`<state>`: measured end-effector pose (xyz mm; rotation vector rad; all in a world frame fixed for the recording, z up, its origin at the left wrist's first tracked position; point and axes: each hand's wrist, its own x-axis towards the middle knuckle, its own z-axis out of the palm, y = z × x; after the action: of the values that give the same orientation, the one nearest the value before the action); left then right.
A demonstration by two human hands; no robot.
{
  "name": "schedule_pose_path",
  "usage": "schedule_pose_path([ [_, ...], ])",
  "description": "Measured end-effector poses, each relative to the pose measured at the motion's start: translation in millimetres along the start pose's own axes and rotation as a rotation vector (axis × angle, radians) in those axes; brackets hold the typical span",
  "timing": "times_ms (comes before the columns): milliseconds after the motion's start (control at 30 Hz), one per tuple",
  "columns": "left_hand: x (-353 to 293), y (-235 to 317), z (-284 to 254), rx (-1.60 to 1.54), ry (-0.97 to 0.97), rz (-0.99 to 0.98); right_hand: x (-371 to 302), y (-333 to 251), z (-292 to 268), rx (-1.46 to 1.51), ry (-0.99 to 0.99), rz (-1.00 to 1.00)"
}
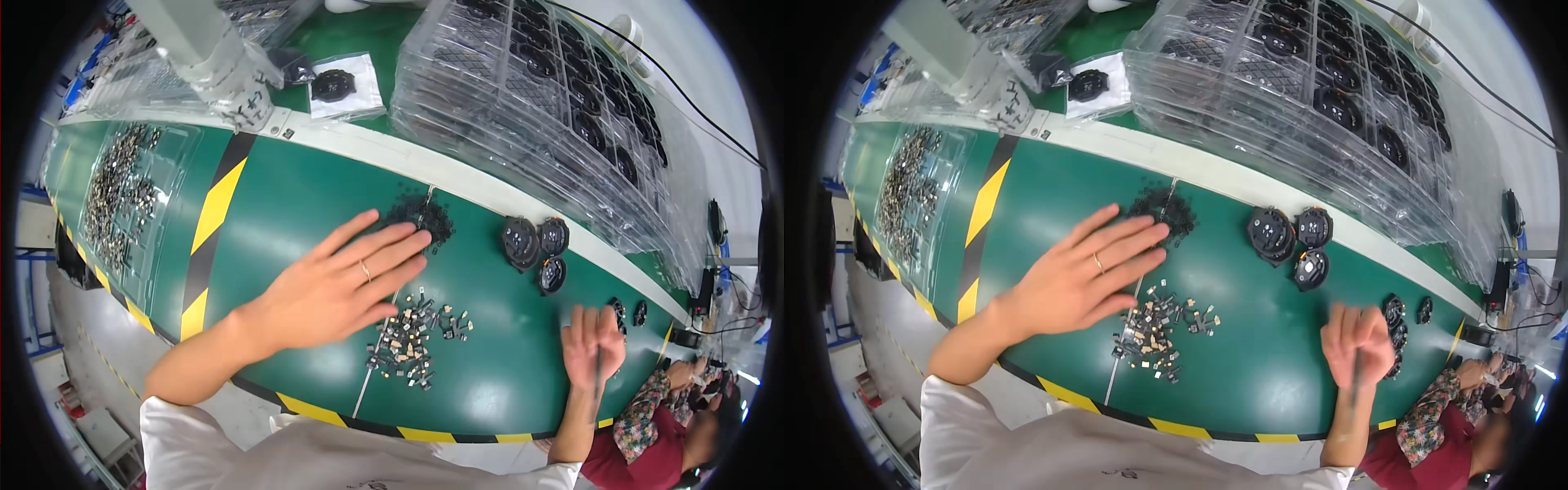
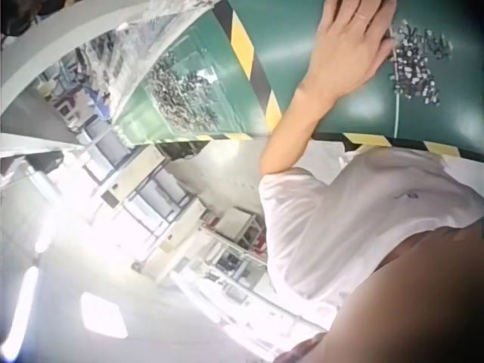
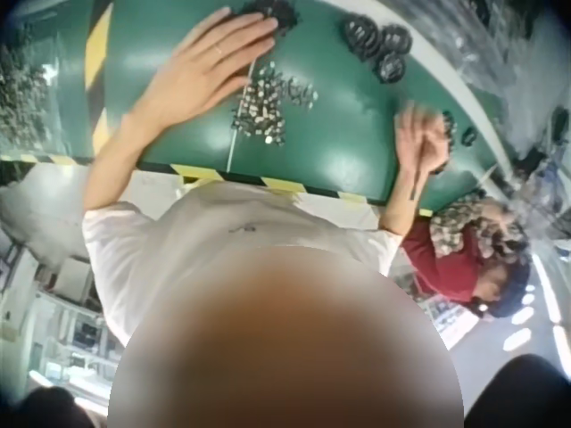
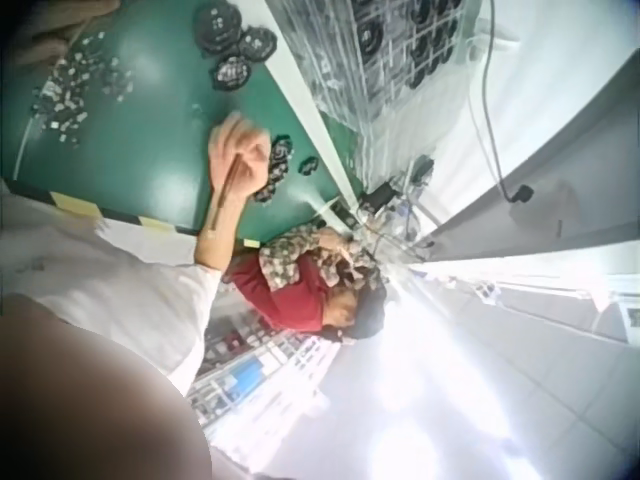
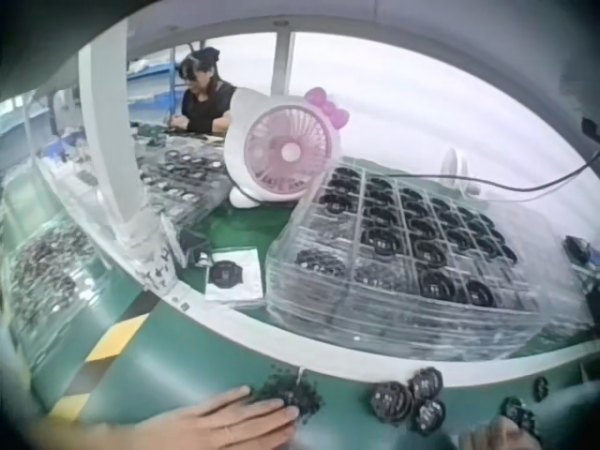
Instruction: Manually assembling small electronic components into a housing and securing them using precision tools.
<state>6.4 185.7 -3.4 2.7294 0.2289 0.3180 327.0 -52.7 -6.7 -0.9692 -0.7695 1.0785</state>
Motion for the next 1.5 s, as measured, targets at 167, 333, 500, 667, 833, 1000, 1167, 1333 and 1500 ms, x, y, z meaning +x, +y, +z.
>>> schedule_pose_path([
  [167, -1.2, -13.8, 7.5, -0.111, 0.266, -0.017, -0.7, -2.7, -5.4, 0.464, -0.011, 0.138],
  [333, 0.4, -19.6, 13.6, -0.298, 0.420, -0.012, -11.0, -4.1, -1.0, 0.516, 0.000, 0.055],
  [500, 1.1, -16.7, 16.3, -0.446, 0.468, -0.090, -5.2, 0.0, 4.8, 0.245, -0.196, 0.121],
  [667, 4.8, -22.1, 13.1, -0.460, 0.547, -0.089, 1.2, 13.5, 26.3, -0.330, -0.099, 0.098],
  [833, 1.7, -20.0, 2.8, -0.624, 0.574, -0.244, -3.5, 3.6, 21.8, -0.760, -0.198, 0.113],
  [1000, 3.8, -7.9, 3.0, -0.270, 0.578, -0.081, -15.8, -2.7, 25.2, -0.482, -0.095, 0.167],
  [1167, -16.9, 41.9, 9.0, -0.158, 0.259, 0.188, -19.8, -0.9, 32.6, 0.115, 0.084, 0.114],
  [1333, -62.2, 79.0, 11.4, -0.167, 0.059, -0.060, -25.0, 4.5, 31.9, -0.198, -0.206, 0.183],
  [1500, -86.2, 82.9, 4.5, 0.011, -0.002, -0.318, -17.3, 3.8, 36.9, -0.249, -0.262, 0.359],
])
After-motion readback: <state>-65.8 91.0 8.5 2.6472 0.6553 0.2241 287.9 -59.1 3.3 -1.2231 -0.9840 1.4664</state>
